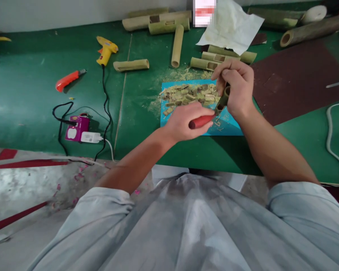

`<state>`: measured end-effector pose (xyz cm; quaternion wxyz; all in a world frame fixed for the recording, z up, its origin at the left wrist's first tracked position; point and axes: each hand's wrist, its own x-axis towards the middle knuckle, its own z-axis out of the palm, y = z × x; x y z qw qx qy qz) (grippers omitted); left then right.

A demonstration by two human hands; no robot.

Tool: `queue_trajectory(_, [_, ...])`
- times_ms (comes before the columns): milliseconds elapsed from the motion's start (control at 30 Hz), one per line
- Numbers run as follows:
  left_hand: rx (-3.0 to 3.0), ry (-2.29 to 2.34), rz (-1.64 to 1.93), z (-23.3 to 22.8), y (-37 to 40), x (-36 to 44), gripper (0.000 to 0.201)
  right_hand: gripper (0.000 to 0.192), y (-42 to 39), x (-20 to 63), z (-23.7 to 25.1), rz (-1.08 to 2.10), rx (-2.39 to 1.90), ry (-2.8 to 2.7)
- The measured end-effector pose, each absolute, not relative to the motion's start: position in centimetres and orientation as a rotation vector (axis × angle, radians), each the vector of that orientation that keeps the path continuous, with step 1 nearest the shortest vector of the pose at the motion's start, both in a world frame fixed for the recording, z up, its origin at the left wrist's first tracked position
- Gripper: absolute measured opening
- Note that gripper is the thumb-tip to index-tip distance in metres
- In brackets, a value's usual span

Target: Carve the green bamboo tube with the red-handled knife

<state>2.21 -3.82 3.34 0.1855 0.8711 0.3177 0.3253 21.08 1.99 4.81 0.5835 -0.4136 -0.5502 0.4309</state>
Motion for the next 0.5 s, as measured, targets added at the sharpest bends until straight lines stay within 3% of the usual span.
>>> queue_trajectory(200, [2.737,0.749,0.963,1.2,-6.0,1.7,0.030,0.027,2.3,21.2,4.5,0.999,-0.979,-1.313])
queue_trajectory(333, [2.764,0.813,1.104,0.9,-6.3,1.3,0.034,0.026,2.3,21.1,4.3,1.010,-0.927,-1.289])
queue_trajectory(500, [2.727,1.057,0.979,0.7,-6.6,1.7,0.034,0.029,2.2,20.8,4.2,0.973,-1.011,-1.286])
